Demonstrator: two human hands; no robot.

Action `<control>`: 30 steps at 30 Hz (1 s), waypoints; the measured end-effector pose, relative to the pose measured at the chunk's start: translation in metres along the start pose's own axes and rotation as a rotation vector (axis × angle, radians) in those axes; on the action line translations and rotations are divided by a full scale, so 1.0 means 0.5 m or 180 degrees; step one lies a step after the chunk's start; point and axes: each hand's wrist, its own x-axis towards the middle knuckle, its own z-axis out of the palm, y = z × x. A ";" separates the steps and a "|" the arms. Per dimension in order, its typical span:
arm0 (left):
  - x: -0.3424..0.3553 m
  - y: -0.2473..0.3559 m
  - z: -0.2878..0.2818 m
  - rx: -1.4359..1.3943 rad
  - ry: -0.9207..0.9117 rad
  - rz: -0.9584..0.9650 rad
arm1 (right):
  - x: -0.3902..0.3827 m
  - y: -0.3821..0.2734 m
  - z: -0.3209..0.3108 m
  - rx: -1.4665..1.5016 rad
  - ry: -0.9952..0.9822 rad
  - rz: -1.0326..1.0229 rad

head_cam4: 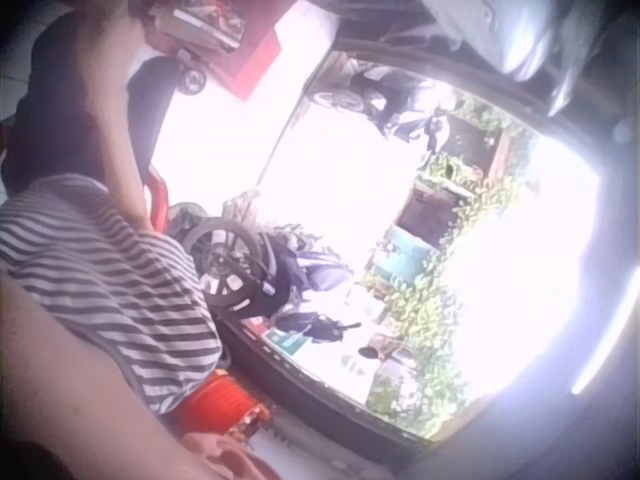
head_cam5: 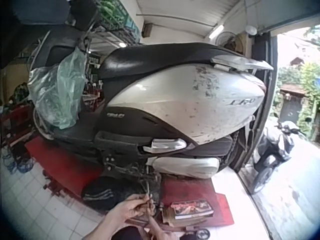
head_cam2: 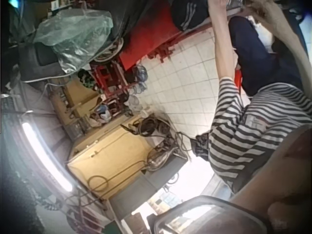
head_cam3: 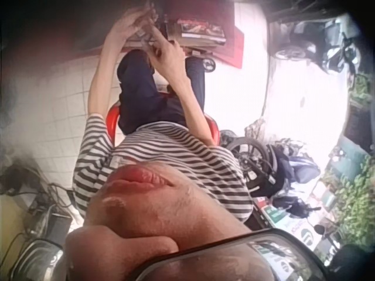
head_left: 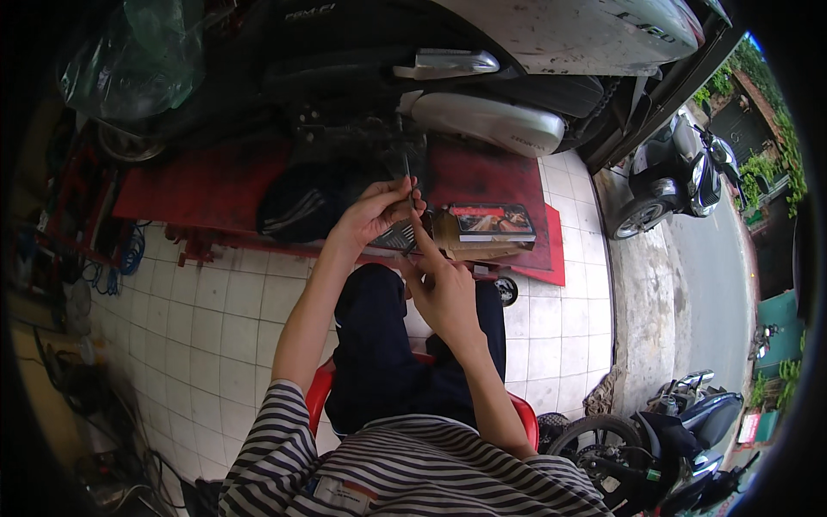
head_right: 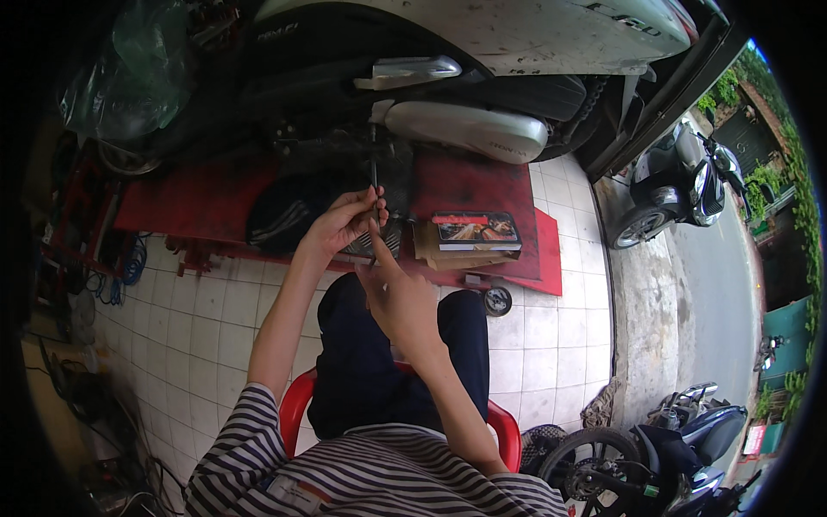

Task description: The person uses a T-handle socket wrench to unscrew bolts from the side of a motorcycle engine.

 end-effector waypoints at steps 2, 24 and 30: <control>-0.002 -0.001 0.012 0.0007 0.0032 0.0040 | -0.010 0.026 0.007 -0.0431 0.0417 -0.0079; 0.002 0.016 -0.005 -0.0356 -0.0014 0.0251 | -0.025 0.050 0.018 0.0628 -0.0589 0.0280; 0.000 0.004 -0.001 -0.0251 0.0041 0.0157 | -0.025 0.047 -0.026 0.1542 -0.0993 0.0012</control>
